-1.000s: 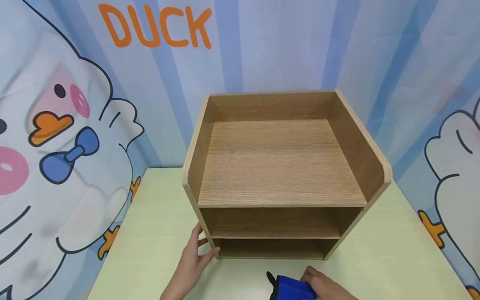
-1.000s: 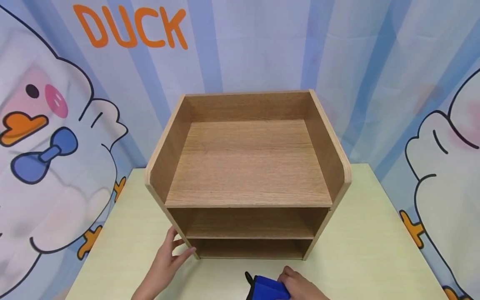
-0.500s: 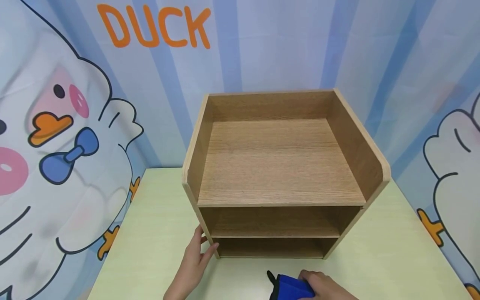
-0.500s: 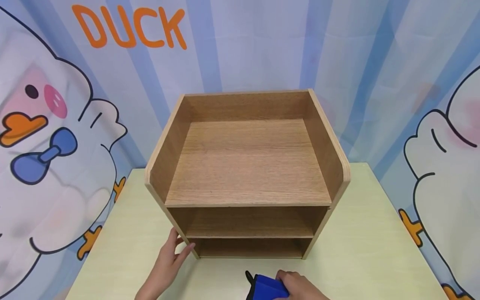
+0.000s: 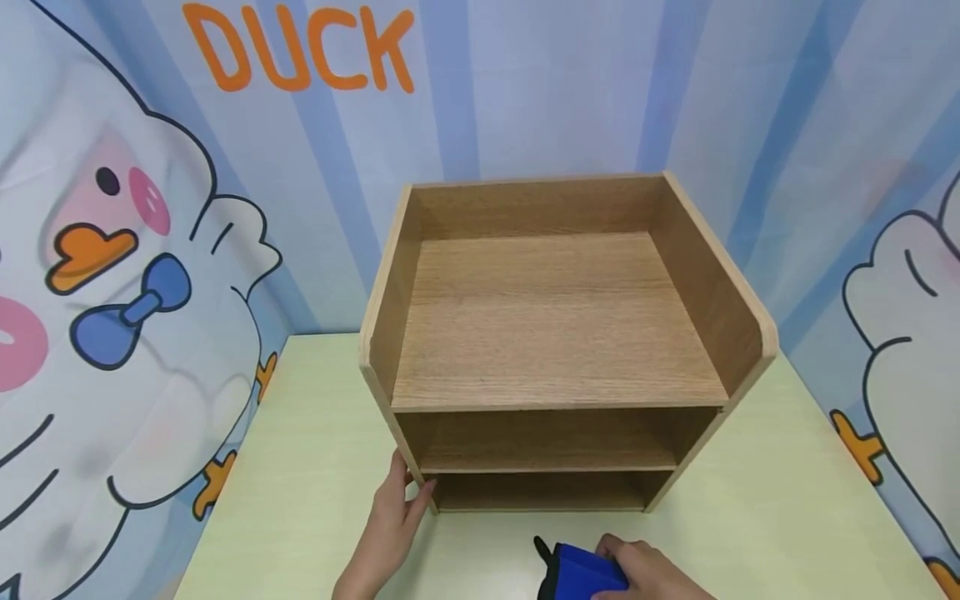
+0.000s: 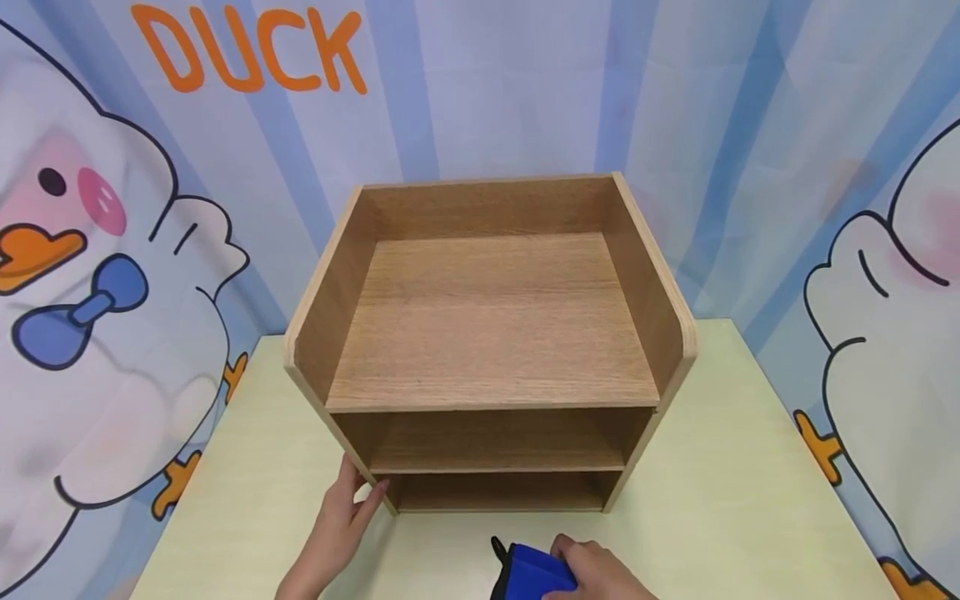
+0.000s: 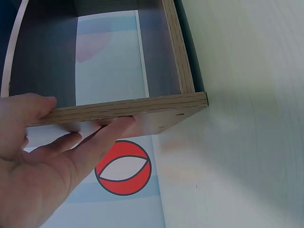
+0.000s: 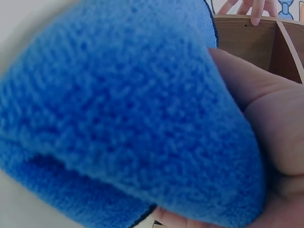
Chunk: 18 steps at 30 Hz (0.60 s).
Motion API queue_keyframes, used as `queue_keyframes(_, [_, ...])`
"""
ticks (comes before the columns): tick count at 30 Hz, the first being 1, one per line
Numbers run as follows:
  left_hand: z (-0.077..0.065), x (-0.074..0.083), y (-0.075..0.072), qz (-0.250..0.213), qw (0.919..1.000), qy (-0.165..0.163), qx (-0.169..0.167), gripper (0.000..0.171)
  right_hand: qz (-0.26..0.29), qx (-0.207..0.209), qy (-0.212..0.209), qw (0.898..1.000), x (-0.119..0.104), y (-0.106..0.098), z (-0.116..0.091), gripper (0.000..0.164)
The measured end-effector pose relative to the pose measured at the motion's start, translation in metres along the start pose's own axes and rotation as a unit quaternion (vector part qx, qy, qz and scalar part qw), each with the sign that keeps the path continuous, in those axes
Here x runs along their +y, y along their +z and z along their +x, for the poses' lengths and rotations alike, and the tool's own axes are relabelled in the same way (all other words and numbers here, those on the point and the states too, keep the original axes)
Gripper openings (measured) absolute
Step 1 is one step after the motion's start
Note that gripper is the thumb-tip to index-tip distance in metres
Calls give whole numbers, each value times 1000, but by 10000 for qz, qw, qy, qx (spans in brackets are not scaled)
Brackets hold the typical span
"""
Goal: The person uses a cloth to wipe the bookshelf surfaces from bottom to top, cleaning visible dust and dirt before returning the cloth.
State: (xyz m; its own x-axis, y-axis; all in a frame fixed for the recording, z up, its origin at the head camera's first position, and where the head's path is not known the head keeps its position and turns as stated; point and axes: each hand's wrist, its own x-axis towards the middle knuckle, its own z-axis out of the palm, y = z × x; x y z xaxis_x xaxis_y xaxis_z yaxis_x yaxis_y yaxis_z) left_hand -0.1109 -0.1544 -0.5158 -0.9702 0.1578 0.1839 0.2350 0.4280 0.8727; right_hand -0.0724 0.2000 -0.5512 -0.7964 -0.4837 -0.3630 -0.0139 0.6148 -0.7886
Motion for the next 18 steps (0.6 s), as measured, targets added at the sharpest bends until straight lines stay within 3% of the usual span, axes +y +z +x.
queue_keyframes(9, [2,1,-1,159,9998,64,125,56,-551,113,-466,9973,2,3,-2,36])
queue_keyframes(13, [1,1,-1,190,9997,51,125,57,-163,35,-335,9993,2,2,-2,35])
queue_keyframes(18, [1,-1,0,104,9999,62,88,60,212,21,-480,9986,5,0,-4,32])
